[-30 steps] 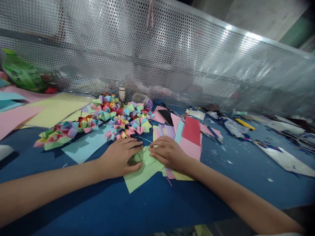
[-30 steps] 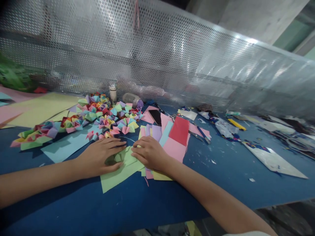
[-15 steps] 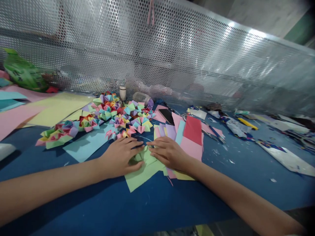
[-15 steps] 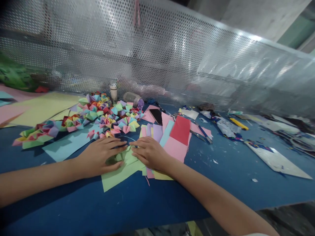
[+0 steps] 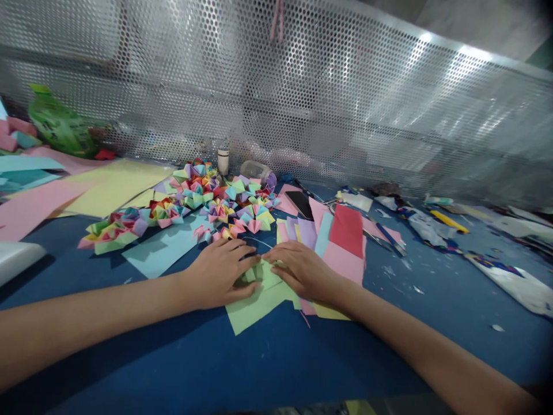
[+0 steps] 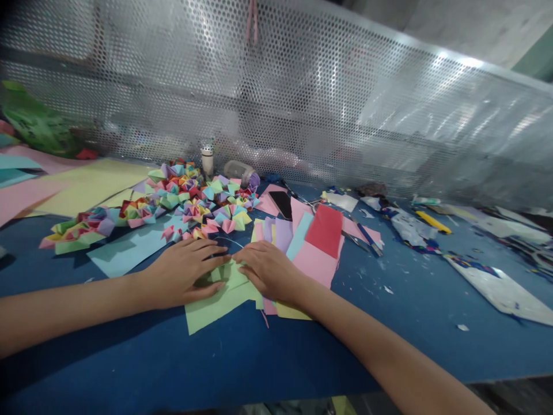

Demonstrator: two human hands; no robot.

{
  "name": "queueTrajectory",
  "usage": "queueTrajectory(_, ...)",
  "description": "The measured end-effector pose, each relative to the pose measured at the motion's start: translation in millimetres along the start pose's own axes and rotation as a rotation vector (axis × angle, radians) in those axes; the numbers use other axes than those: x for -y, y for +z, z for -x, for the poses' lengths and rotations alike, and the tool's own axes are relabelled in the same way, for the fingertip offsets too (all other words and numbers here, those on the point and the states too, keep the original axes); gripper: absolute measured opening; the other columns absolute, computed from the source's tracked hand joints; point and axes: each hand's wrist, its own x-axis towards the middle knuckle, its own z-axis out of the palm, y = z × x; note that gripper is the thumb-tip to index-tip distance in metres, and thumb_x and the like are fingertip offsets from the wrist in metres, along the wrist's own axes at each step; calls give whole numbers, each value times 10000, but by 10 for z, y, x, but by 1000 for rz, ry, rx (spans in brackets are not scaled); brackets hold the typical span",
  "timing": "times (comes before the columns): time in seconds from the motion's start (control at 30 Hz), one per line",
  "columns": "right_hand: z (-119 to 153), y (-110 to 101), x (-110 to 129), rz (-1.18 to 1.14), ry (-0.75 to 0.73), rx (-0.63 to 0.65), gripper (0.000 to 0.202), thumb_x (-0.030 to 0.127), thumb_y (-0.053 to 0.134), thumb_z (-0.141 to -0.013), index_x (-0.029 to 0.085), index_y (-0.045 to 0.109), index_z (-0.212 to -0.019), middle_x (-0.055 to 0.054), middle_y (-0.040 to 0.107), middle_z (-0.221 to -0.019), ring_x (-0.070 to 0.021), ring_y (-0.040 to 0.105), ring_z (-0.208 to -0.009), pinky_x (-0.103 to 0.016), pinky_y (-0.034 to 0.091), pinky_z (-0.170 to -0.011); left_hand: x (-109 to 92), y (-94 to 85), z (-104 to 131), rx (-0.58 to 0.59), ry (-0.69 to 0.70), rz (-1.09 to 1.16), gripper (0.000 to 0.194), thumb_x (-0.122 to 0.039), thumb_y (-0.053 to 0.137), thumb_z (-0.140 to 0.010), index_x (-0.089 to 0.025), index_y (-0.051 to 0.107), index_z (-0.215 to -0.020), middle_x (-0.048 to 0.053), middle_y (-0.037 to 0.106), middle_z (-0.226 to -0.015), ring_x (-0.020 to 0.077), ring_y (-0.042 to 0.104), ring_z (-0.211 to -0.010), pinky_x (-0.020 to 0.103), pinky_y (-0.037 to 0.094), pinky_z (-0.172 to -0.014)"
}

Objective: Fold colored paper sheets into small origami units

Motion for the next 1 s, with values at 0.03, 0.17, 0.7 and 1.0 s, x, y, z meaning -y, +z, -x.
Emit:
queueTrajectory(0.03,-10,-7,6,-7,1,7,222,223,446,-899,164,566,-1076,-98,645,-1041,-213,561,-1006,-410,428,-910,-1,-3,-2,-6,3,-6,452,-484,422,-870,-192,560,-1187,92,595,-1194,269,512,-1112,421,411,-923)
queueTrajectory(0.17,-36,-28,29,2,14,23,209,209,460,-882,161,556,-1062,-105,643,-1017,-220,557,-998,-414,418,-899,-10,-1,-2,-50,15,-34,423,-463,435,-868,-186,573,-1157,106,595,-1179,273,516,-1095,416,408,-909)
queueTrajectory(0.7,15,-7,-20,140,-32,-18,321,231,415,-913,220,556,-1201,-82,505,-1308,-241,411,-1222,-459,337,-1015,-15,45,31,-252,106,-156,348,-441,444,-867,-180,666,-806,38,674,-715,201,609,-713,381,425,-751)
queueTrajectory(1.0,23,19,-51,110,32,-61,330,287,468,-890,159,580,-1174,-100,562,-1252,-244,464,-1181,-454,372,-997,-36,29,56,-253,147,-163,284,-363,463,-879,-181,662,-792,12,677,-628,165,632,-613,356,449,-817)
